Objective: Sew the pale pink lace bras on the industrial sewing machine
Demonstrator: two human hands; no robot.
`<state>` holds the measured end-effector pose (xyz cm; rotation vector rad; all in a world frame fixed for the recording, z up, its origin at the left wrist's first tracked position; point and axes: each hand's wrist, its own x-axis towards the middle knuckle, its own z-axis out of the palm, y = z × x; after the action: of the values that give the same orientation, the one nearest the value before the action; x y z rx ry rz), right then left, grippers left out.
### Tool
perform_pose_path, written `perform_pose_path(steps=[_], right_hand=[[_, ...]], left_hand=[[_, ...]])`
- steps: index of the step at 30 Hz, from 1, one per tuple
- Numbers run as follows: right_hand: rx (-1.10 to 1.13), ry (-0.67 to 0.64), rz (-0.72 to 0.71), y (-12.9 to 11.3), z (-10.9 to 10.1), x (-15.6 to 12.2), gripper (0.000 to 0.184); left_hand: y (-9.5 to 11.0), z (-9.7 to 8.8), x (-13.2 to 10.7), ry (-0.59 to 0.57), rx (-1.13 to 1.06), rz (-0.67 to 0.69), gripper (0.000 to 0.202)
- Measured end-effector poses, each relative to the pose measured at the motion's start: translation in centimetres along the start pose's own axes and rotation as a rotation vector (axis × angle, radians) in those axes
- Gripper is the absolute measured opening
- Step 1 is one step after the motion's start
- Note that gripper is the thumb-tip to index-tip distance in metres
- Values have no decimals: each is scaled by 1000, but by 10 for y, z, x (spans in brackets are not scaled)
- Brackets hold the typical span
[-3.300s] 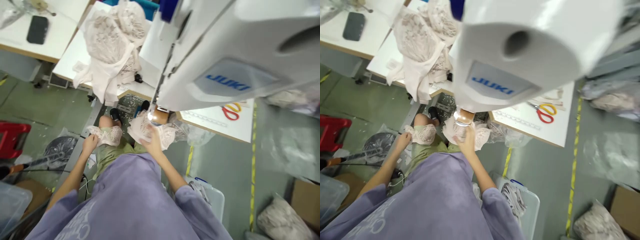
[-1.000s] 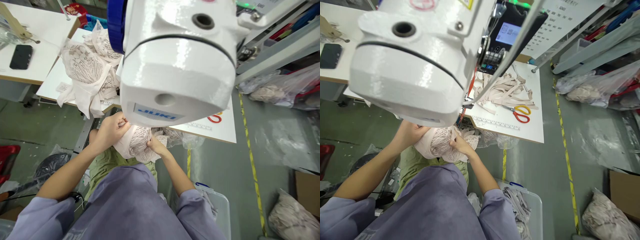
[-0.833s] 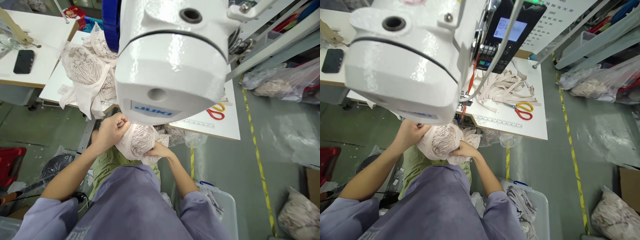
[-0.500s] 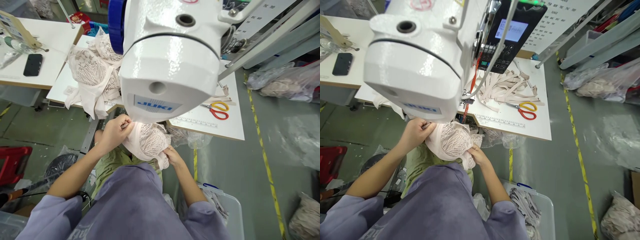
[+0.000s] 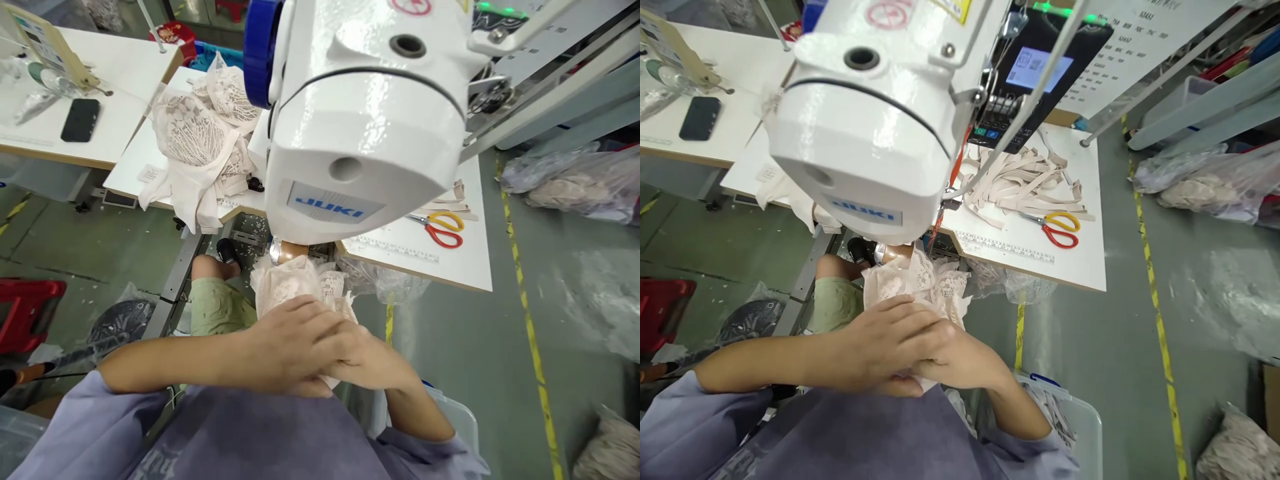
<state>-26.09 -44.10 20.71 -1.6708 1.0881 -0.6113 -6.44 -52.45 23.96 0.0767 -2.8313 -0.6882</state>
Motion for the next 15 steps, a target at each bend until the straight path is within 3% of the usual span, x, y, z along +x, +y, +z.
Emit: perform_pose_path(steps=[2, 5, 8, 10, 15], right_hand=[[-137, -105, -5, -18, -2, 5, 33], [-213, 32, 105, -26, -2, 12, 26], [-127, 200, 216, -20, -1, 19, 19], [-116, 226, 249, -16, -2, 26, 12], [-26, 320, 210, -9, -15, 46, 14]], left_hand=[[-9, 2, -5, -155, -111, -231, 42], [-30, 6, -16, -123, -236, -439, 26], [-46, 5, -23, -23, -225, -422, 33], [-50, 1, -24, 19, -182, -387, 36], [-59, -11, -19, 113, -32, -357, 37]])
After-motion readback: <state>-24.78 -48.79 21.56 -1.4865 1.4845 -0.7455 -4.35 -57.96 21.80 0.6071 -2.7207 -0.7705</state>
